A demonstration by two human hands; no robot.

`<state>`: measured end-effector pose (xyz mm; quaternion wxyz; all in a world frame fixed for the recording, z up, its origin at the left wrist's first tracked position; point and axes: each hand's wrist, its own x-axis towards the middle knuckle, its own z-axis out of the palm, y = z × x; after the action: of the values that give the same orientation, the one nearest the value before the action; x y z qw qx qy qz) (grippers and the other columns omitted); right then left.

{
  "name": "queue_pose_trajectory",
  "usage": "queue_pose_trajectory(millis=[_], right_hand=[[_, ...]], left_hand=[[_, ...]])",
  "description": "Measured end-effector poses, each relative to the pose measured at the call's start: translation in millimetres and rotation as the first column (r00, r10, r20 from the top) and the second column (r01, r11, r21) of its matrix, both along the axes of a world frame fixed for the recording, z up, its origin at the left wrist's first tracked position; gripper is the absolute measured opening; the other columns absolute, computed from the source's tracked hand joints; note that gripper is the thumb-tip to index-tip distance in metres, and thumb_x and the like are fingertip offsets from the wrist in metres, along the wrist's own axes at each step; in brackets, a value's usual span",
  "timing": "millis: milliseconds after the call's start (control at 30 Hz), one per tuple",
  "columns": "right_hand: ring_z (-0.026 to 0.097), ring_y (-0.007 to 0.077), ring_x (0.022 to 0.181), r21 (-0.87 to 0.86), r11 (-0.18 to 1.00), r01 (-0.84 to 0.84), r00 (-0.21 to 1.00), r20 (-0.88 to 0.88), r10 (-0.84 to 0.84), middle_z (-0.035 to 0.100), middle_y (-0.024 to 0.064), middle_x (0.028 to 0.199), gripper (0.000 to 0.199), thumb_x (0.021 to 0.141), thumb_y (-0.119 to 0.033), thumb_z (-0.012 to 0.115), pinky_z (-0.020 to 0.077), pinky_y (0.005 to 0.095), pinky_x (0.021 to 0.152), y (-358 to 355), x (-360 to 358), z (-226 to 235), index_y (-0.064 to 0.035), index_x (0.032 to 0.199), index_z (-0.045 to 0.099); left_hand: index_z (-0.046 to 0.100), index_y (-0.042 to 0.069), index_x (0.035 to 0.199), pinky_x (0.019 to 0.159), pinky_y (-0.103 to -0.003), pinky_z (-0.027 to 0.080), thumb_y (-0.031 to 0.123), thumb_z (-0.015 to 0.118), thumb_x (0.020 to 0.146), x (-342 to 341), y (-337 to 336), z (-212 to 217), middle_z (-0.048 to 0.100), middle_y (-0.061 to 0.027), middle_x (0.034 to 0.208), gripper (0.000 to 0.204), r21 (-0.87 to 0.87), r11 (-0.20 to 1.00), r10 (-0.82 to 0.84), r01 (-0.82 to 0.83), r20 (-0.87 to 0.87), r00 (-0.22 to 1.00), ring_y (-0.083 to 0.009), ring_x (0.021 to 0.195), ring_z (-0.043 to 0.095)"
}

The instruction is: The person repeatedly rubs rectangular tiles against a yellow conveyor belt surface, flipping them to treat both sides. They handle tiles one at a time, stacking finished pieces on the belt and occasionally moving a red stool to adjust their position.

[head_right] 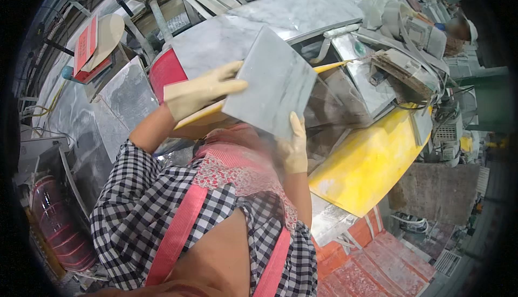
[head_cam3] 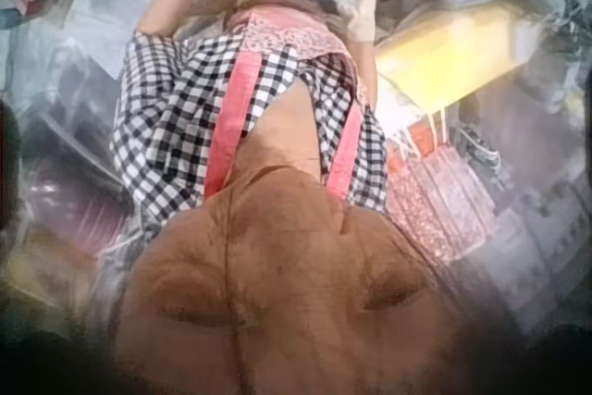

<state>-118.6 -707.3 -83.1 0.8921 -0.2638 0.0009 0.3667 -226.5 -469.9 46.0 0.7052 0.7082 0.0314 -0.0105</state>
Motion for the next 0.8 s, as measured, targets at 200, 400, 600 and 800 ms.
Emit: queue_pose_trajectory(millis=[200, 400, 600, 800], right_hand=[[0.063, 0.0227, 0.112, -0.229, 0.946, 0.227, 0.949, 0.272, -0.162, 0.063, 0.0114, 0.127, 0.05, 0.092, -0.011, 0.069, 0.0527, 0.0378, 0.096, 10.8, 35.2, 37.9, -0.0006, 0.137, 0.052], [0.065, 0.0213, 0.11, -0.299, 0.905, 0.302, 0.934, 0.283, -0.218, 0.064, 0.0115, 0.126, 0.049, 0.092, -0.013, 0.07, 0.0532, 0.0361, 0.095, 5.0, 39.6, 38.6, 0.0008, 0.136, 0.052], [0.063, 0.0254, 0.116, -0.218, 0.959, 0.182, 0.965, 0.229, -0.131, 0.062, 0.011, 0.132, 0.05, 0.094, -0.014, 0.066, 0.0515, 0.0395, 0.1, 40.2, 44.2, 40.9, 0.0011, 0.139, 0.052], [0.064, 0.0247, 0.114, -0.197, 0.979, 0.055, 0.998, -0.018, -0.059, 0.064, 0.0097, 0.126, 0.053, 0.09, -0.012, 0.073, 0.0543, 0.0411, 0.096, 83.1, 34.9, 50.8, -0.0039, 0.138, 0.054]], left_hand=[[0.055, 0.003, 0.14, 0.103, -0.043, 0.049, 0.045, 0.072, 0.087, 98.1, 187.6, -44.3, 0.064, -0.0186, 0.134, 0.07, 0.891, 0.176, 0.247, -0.418, 0.371, 0.895, -0.0355, 0.121, 0.062], [0.067, 0.0, 0.122, 0.091, -0.043, 0.053, 0.066, 0.078, 0.071, 93.8, 288.3, -65.4, 0.07, -0.0229, 0.116, 0.085, 0.917, 0.368, 0.478, 0.152, -0.327, 0.815, -0.0374, 0.11, 0.066], [0.069, 0.0, 0.114, 0.084, -0.039, 0.054, 0.061, 0.079, 0.078, 75.3, 248.9, -14.7, 0.072, -0.013, 0.102, 0.071, 0.844, 0.536, 0.481, 0.019, -0.324, 0.815, -0.0269, 0.091, 0.069], [0.066, -0.002, 0.124, 0.083, -0.033, 0.054, 0.037, 0.075, 0.091, 50.0, 189.2, 15.8, 0.072, -0.0085, 0.109, 0.052, 0.394, 0.919, 0.169, 0.018, -0.434, 0.885, -0.0162, 0.093, 0.067]])
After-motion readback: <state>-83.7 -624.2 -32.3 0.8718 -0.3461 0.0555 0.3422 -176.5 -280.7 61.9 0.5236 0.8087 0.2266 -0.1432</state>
